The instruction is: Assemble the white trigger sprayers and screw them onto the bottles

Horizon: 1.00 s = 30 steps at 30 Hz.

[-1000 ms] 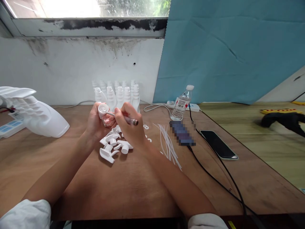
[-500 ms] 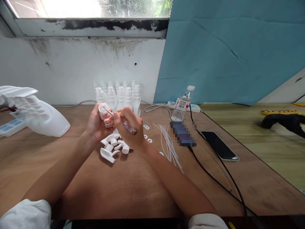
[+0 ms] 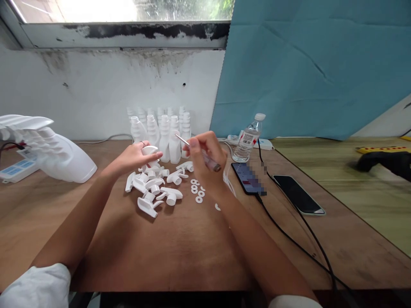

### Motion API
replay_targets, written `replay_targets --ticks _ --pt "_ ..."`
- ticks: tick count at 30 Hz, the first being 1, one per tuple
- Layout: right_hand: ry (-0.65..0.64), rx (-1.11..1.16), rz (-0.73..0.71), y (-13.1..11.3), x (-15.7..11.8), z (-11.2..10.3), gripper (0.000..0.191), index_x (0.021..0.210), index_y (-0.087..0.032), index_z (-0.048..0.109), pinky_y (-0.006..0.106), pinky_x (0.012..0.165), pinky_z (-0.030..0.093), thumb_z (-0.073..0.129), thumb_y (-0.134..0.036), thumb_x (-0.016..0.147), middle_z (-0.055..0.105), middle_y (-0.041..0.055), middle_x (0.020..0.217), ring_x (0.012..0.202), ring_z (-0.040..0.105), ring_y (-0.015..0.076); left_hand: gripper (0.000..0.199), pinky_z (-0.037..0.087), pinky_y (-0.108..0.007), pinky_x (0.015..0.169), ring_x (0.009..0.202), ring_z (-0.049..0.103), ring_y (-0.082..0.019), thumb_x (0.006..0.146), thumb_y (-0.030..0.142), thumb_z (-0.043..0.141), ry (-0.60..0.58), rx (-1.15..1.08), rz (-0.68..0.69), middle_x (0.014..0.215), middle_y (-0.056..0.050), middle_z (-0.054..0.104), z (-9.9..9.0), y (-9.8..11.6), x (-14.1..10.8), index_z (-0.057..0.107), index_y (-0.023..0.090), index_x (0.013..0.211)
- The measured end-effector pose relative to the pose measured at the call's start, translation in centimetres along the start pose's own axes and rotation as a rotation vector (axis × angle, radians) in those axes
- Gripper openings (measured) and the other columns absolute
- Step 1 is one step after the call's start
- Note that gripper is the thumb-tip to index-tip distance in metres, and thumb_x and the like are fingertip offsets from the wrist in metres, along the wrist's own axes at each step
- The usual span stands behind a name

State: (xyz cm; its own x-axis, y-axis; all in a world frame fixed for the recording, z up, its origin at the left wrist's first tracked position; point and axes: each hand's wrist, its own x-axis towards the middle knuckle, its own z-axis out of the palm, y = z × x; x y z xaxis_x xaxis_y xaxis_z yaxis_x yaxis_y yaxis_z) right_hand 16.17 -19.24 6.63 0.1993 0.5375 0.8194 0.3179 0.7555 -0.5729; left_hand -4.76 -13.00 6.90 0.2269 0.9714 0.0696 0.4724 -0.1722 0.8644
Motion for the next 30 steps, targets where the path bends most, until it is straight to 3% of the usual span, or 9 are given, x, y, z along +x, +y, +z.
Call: replay_targets --ticks 4,8,10,13,18,24,30 --pt "-0.019 -0.074 0.164 2.5 -1.5 -2.8 0.026 0.073 -0.021 0.057 0.029 0.058 0.048 0.054 -0.039 0.093 0.063 0.0005 0.067 0.057 0.059 0.0139 0.049 0.03 -0.026 0.044 0.048 0.055 -0.018 0.061 0.06 0.075 0.048 0.196 -0.04 0.063 -0.002 0.062 -0.8 -2.4 -0.4 0.055 0.021 0.084" --pt "-0.329 -0.159 0.501 4.8 -2.8 -5.6 0.03 0.069 -0.02 0.056 0.026 0.051 0.043 0.056 -0.042 0.089 0.063 0.0002 0.061 0.048 0.055 0.0121 0.056 0.035 -0.027 0.053 0.065 0.061 -0.024 0.068 0.07 0.064 0.069 0.356 -0.073 0.076 -0.005 0.064 -1.0 -4.8 -1.1 0.049 0.021 0.092" --pt "-0.388 -0.21 0.614 5.1 -3.1 -6.9 0.032 0.067 -0.019 0.056 0.025 0.046 0.04 0.057 -0.044 0.086 0.063 0.0005 0.057 0.043 0.053 0.0113 0.057 0.038 -0.028 0.058 0.076 0.063 -0.026 0.073 0.073 0.056 0.104 0.4 -0.067 0.085 -0.007 0.066 -1.4 -5.9 -1.3 0.047 0.021 0.096" --pt "-0.339 -0.326 0.702 4.6 -3.4 -9.1 0.035 0.06 -0.019 0.055 0.025 0.039 0.033 0.055 -0.044 0.085 0.056 -0.0005 0.045 0.035 0.045 0.0106 0.055 0.04 -0.028 0.063 0.082 0.063 -0.026 0.075 0.073 0.052 0.209 0.442 -0.077 0.089 -0.007 0.067 -2.4 -7.3 -1.5 0.048 0.021 0.092" --pt "-0.459 -0.545 0.726 3.8 -4.5 -11.7 0.039 0.049 -0.02 0.049 0.026 0.039 0.03 0.049 -0.037 0.083 0.049 -0.0005 0.038 0.032 0.042 0.0108 0.053 0.039 -0.029 0.062 0.074 0.062 -0.025 0.075 0.073 0.05 0.323 0.506 -0.193 0.078 -0.006 0.069 -4.4 -10.2 -2.1 0.057 0.021 0.077" --pt "-0.549 -0.53 0.688 5.7 -5.8 -10.8 0.036 0.054 -0.02 0.05 0.027 0.045 0.034 0.045 -0.036 0.086 0.054 -0.0003 0.044 0.038 0.046 0.0117 0.052 0.043 -0.033 0.072 0.09 0.065 -0.033 0.08 0.067 0.046 0.285 0.519 -0.209 0.09 -0.014 0.074 -4.7 -13.7 -2.1 0.066 0.019 0.08" --pt "-0.594 -0.37 0.613 7.6 -5.8 -8.5 0.036 0.07 -0.019 0.056 0.027 0.057 0.041 0.052 -0.049 0.089 0.064 0.0009 0.062 0.054 0.056 0.0139 0.052 0.044 -0.031 0.075 0.087 0.065 -0.027 0.087 0.059 0.038 0.28 0.383 -0.153 0.093 -0.011 0.073 -3.5 -14.8 -1.7 0.067 0.016 0.088"
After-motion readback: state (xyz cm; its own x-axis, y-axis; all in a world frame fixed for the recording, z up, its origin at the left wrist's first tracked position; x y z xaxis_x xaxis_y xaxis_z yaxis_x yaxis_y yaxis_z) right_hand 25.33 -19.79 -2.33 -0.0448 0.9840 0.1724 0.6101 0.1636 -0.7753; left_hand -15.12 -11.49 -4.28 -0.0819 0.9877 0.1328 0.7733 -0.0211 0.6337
